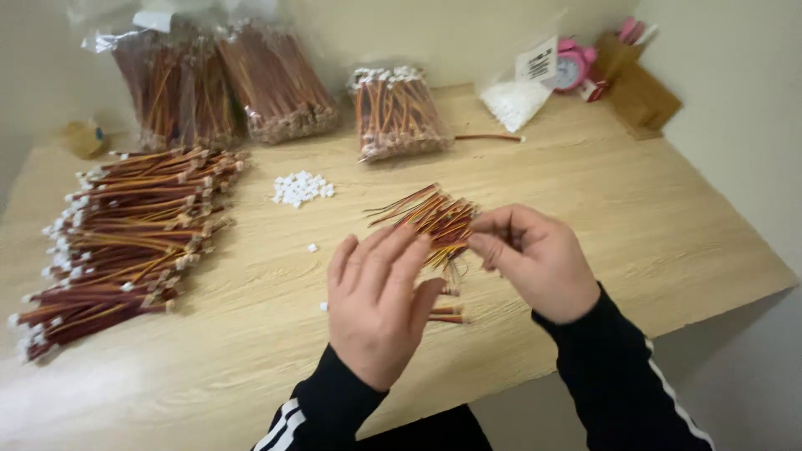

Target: The person assembles wire harnesses by inserting small white plastic connectors onto the ends of multi-colored wires. They pick up wires from a pile on the table, slide the connectors on, and place the finished items into a separate pile.

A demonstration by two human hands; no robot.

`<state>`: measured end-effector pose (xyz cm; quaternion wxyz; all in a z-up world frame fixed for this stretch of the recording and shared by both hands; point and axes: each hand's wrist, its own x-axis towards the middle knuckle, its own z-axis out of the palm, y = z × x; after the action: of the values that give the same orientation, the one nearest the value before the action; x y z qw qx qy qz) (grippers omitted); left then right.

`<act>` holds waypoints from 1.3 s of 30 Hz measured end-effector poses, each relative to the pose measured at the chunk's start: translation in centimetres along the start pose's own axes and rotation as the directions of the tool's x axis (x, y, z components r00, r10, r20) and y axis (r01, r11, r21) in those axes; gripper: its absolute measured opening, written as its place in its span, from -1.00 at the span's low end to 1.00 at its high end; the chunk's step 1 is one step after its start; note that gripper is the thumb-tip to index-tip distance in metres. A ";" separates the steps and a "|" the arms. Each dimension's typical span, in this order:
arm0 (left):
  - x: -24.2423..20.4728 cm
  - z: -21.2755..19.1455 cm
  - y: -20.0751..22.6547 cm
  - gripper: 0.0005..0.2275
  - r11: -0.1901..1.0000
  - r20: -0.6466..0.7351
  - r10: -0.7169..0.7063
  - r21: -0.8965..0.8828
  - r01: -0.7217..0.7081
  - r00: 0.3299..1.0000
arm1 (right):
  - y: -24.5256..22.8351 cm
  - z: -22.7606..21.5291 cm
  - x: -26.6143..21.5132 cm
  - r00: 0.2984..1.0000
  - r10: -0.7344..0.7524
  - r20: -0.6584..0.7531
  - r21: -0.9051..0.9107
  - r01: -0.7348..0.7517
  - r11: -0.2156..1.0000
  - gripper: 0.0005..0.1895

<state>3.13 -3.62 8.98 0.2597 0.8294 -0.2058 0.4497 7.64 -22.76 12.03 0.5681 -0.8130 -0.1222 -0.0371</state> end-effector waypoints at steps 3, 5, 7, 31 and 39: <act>-0.5 0.0 -0.4 -0.78 0.994 0.015 0.113 0.004 -0.113 0.994 | 0.6 2.0 -1.6 0.997 -0.012 0.075 0.238 -0.006 0.971 -0.86; -0.5 -0.6 -0.4 -0.85 0.990 0.005 0.142 -0.027 -0.141 0.990 | 0.3 3.0 -2.1 0.995 0.024 0.093 0.303 -0.051 0.952 -0.87; -0.7 -0.9 -0.6 -0.91 0.983 -0.008 0.166 -0.071 -0.167 0.986 | 0.8 3.4 -2.5 0.992 0.066 0.108 0.355 -0.100 0.929 -0.88; -5.3 -2.8 -5.9 -0.85 0.446 0.653 -0.466 -0.410 0.796 0.597 | 2.0 0.9 -1.6 0.997 0.074 -0.029 -0.052 -0.076 0.996 -0.84; -5.6 -2.9 -5.9 -0.85 0.558 0.621 -0.524 -0.267 0.786 0.583 | 3.5 0.5 -0.9 0.994 -0.063 -0.084 -0.270 0.038 0.962 -0.95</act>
<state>1.79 3.41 4.10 0.5661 0.8231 -0.0385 0.0237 7.54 -23.54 8.48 0.4567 -0.8765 -0.1103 -0.1051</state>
